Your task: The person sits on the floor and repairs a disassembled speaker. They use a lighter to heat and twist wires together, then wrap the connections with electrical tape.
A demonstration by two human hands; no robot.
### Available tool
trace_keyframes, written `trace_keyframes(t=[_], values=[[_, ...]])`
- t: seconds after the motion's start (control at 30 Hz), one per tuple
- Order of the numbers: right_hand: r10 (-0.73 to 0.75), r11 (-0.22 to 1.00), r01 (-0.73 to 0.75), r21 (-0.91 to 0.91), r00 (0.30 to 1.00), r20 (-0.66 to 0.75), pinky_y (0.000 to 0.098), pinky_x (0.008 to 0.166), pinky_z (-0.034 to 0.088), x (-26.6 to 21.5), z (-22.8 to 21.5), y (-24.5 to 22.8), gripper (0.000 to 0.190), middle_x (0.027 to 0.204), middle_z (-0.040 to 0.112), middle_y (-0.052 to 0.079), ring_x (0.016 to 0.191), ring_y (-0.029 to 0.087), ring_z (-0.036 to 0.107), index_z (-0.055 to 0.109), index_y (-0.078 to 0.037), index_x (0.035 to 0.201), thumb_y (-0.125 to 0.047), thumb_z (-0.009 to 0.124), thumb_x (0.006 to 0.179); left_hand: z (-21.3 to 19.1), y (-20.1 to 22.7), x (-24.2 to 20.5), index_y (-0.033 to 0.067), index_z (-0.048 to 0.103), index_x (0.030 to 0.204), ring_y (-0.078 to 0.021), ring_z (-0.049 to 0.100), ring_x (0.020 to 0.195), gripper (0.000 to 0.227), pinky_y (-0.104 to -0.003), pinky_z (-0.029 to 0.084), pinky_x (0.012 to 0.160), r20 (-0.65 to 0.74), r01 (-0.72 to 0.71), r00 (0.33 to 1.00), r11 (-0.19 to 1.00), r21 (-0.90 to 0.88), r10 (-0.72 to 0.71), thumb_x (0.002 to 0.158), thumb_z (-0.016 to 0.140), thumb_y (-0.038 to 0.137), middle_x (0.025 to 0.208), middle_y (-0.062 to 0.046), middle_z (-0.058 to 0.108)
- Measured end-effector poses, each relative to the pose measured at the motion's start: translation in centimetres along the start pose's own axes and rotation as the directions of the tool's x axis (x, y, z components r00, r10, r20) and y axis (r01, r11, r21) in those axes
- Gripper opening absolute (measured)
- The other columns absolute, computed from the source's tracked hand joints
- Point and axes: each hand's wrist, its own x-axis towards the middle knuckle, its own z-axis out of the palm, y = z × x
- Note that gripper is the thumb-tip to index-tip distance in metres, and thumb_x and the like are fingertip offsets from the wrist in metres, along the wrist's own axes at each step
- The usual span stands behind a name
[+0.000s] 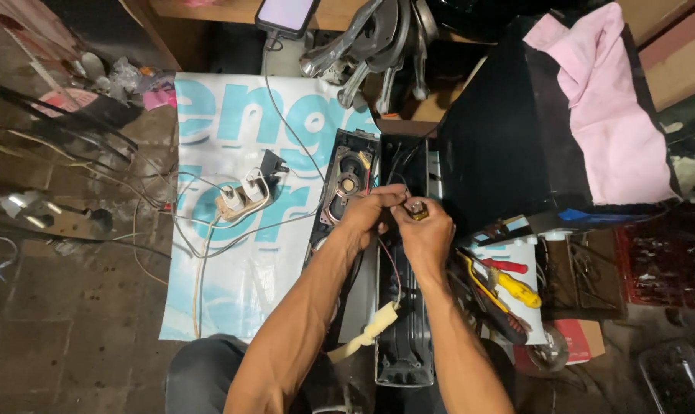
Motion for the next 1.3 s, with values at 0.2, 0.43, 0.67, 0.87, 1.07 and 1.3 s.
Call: trace_keyframes(t=[0.2,0.43,0.67,0.87,1.07,1.3], values=[[-0.06,0.998,0.061,0.025,0.998,-0.033,0.048,0.066,0.054,-0.1,-0.5,-0.2,0.013,0.079,0.074,0.011,0.084,0.034,0.071,0.078,-0.017,0.085,-0.028,0.077,0.077,1.4,1.5,-2.4,0.0064,0.079,0.097,-0.0253,0.065,0.072,0.032,-0.03,0.053,0.046,-0.13,-0.097,0.982,0.954,0.285,0.139,0.097,0.051,0.022,0.087,-0.018,0.071],[0.011,0.967,-0.06,0.247,0.981,0.194,0.0326,0.046,0.057,2.4,-2.6,0.8,0.013,0.076,0.071,0.012,0.063,0.023,0.066,0.078,-0.01,0.088,-0.019,0.072,0.082,-0.9,1.5,-2.5,0.0059,0.047,0.116,-0.0499,0.057,0.113,0.036,-0.057,0.042,0.099,-0.022,-0.424,0.877,0.794,0.435,0.48,0.106,0.037,0.039,0.107,-0.029,0.06],[-0.223,0.975,0.221,0.033,0.962,0.159,0.0446,0.061,0.055,3.7,-4.0,0.7,0.009,0.085,0.069,0.01,0.078,0.034,0.07,0.078,-0.018,0.09,-0.022,0.078,0.083,-2.2,1.2,-2.3,0.008,0.068,0.094,-0.0433,0.066,0.094,0.017,-0.05,0.052,0.084,0.141,-0.525,0.795,0.551,0.649,0.591,0.096,0.061,0.024,0.089,-0.02,0.068],[-0.53,0.847,0.528,0.068,0.823,0.204,0.0435,0.075,0.057,3.6,-5.0,-1.2,0.009,0.102,0.067,0.006,0.092,0.035,0.069,0.074,-0.013,0.098,-0.009,0.071,0.091,-1.8,2.1,-3.3,0.01,0.071,0.097,-0.0448,0.065,0.097,0.018,-0.05,0.05,0.084,0.178,-0.495,0.82,0.519,0.697,0.544,0.095,0.062,0.026,0.093,-0.02,0.067],[-0.343,0.939,0.322,0.12,0.86,0.378,0.039,0.063,0.054,4.1,-4.2,-0.3,0.014,0.08,0.073,0.01,0.076,0.028,0.071,0.077,-0.02,0.099,-0.016,0.073,0.086,-1.0,2.0,-2.5,0.0144,0.076,0.096,-0.0139,0.062,0.077,0.013,-0.029,0.05,0.076,0.167,-0.526,0.84,0.698,0.487,0.516,0.088,0.067,0.016,0.075,-0.002,0.067],[-0.089,0.815,-0.271,0.512,0.815,0.573,0.0164,0.039,0.036,3.7,-4.0,0.4,0.018,0.054,0.045,-0.003,0.042,0.003,0.041,0.071,-0.001,0.102,-0.012,0.073,0.087,-0.5,4.0,-4.4,0.0085,0.079,0.088,-0.0087,0.055,0.061,0.015,-0.021,0.043,0.059,0.184,-0.403,0.915,0.779,0.481,0.359,0.079,0.069,0.015,0.061,-0.001,0.062]])
